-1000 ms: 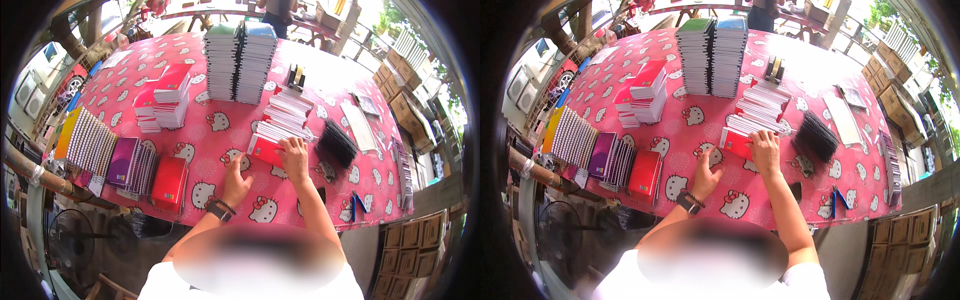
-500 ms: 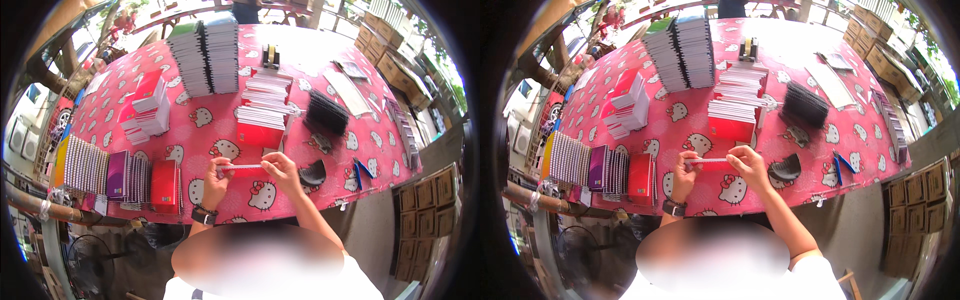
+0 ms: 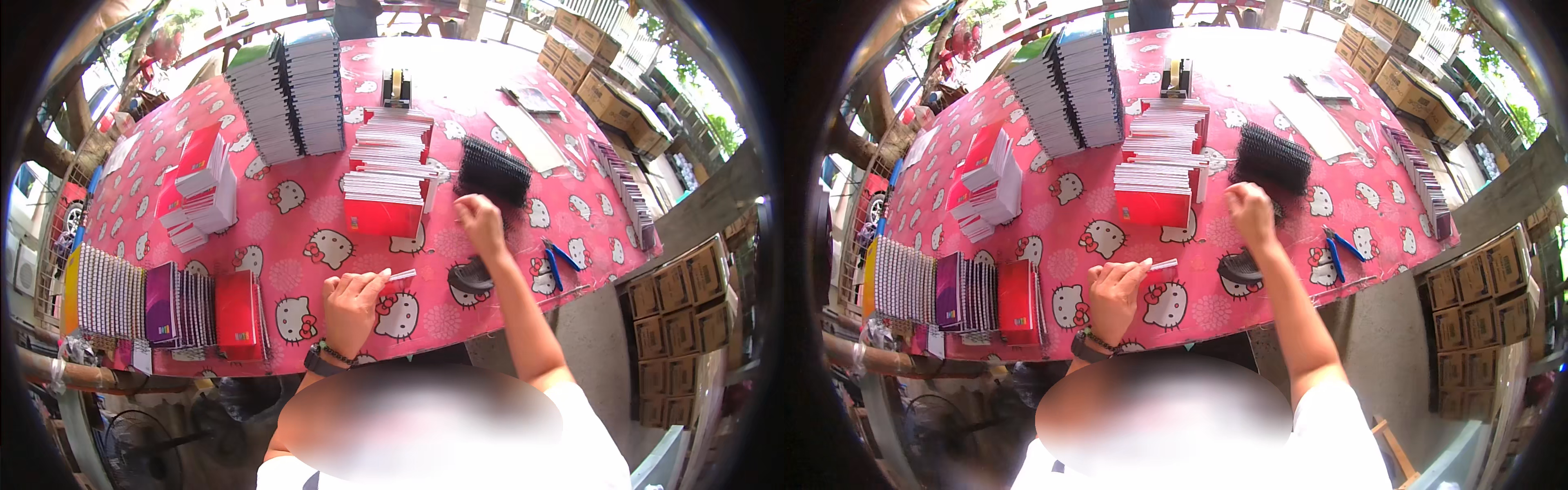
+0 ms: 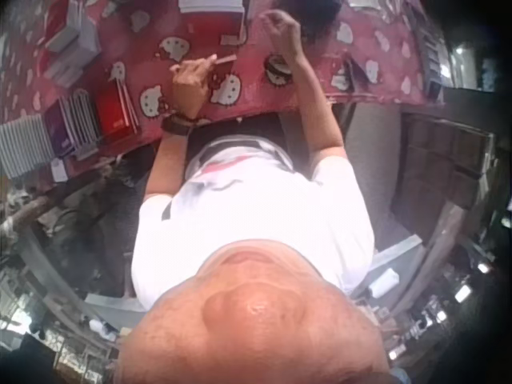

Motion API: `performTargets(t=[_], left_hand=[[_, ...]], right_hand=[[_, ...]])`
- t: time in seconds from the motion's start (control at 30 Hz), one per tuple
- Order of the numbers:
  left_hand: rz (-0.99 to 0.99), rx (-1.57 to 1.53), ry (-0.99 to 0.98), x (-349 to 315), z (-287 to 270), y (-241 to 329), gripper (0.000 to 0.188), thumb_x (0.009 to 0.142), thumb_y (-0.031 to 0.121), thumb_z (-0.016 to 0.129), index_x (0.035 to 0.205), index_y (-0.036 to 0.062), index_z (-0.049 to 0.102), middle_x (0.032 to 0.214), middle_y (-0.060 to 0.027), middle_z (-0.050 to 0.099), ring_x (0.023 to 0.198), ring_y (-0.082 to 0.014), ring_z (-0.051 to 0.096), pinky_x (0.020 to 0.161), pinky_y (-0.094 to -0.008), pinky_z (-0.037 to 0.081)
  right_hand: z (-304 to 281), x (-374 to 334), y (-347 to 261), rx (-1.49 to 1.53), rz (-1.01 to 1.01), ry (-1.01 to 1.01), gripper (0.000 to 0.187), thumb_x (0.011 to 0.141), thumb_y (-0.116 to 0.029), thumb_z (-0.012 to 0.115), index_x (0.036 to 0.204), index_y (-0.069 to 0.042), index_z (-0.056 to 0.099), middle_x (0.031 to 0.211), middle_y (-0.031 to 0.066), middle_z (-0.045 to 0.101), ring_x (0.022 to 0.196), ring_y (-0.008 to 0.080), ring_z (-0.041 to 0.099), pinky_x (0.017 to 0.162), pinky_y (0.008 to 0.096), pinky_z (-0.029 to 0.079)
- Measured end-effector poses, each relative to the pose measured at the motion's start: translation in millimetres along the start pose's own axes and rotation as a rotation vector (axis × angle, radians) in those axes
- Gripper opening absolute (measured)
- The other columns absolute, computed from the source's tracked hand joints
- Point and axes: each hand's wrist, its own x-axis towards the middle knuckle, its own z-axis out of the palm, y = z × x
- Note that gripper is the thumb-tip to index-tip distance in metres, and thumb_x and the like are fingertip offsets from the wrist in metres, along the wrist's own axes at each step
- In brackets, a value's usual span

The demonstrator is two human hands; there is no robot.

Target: The person aligns pre-punched paper with a plastic spiral coil and threads the coil through the holes by hand, then uses scissors to trim the excess.

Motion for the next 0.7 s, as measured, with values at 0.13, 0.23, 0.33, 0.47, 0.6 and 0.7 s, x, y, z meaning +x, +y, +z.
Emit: performTargets(t=[0.13, 0.23, 0.33, 0.47, 0.6, 0.7], left_hand=[[0.078, -0.043, -0.056, -4, -1, 4, 0.030, 0.071, 0.008, 0.063, 0.099, 0.0165, 0.068, 0.086, 0.0047, 0.063, 0.078, -0.0113, 0.056, 0.072, -0.0299, 0.036], [0.100, -0.070, -0.042, -9, -1, 2, 0.028, 0.072, 0.009, 0.062, 0.098, 0.0170, 0.068, 0.085, 0.0061, 0.063, 0.077, -0.0106, 0.056, 0.071, -0.0294, 0.036], [0.117, -0.107, -0.005, -9, -4, 10, 0.027, 0.072, 0.008, 0.062, 0.097, 0.0167, 0.068, 0.084, 0.0059, 0.062, 0.078, -0.0104, 0.055, 0.071, -0.0294, 0.036], [0.108, -0.141, -0.054, -10, 0, 12, 0.022, 0.073, 0.009, 0.063, 0.094, 0.0144, 0.065, 0.084, 0.0034, 0.061, 0.081, -0.0137, 0.056, 0.075, -0.0321, 0.036], [0.084, -0.139, -0.008, -8, 12, 15, 0.020, 0.073, 0.011, 0.066, 0.093, 0.0132, 0.063, 0.084, 0.0020, 0.061, 0.082, -0.0161, 0.057, 0.076, -0.0343, 0.036], [0.055, -0.166, -0.018, -9, 15, 18, 0.019, 0.074, 0.014, 0.068, 0.092, 0.0133, 0.063, 0.083, 0.0021, 0.061, 0.082, -0.0166, 0.056, 0.075, -0.0348, 0.036]], right_hand=[[-1, 20, 45, -0.554, -0.086, -0.124, 0.028, 0.073, -0.023, 0.071, 0.092, -0.005, 0.060, 0.094, 0.0118, 0.059, 0.094, 0.0306, 0.056, 0.081, 0.0381, 0.047], [6, 25, 37, -0.628, -0.007, -0.202, 0.033, 0.070, -0.024, 0.074, 0.090, -0.005, 0.056, 0.089, 0.0125, 0.060, 0.091, 0.0311, 0.056, 0.079, 0.0389, 0.047], [3, 30, 41, -0.642, 0.138, -0.289, 0.037, 0.072, -0.030, 0.073, 0.094, -0.006, 0.056, 0.095, 0.0121, 0.059, 0.097, 0.0297, 0.056, 0.080, 0.0403, 0.049], [1, 25, 37, -0.729, 0.009, -0.322, 0.032, 0.076, -0.028, 0.070, 0.094, -0.006, 0.057, 0.102, 0.0114, 0.056, 0.103, 0.0308, 0.052, 0.081, 0.0423, 0.048], [-11, 28, 27, -0.662, -0.114, -0.319, 0.020, 0.081, -0.018, 0.064, 0.094, -0.004, 0.057, 0.100, 0.0136, 0.056, 0.098, 0.0323, 0.053, 0.077, 0.0406, 0.047], [-29, 24, 2, -0.150, -0.192, -0.049, 0.016, 0.083, -0.005, 0.058, 0.099, -0.002, 0.056, 0.091, 0.0182, 0.056, 0.086, 0.0357, 0.055, 0.076, 0.0402, 0.046]])
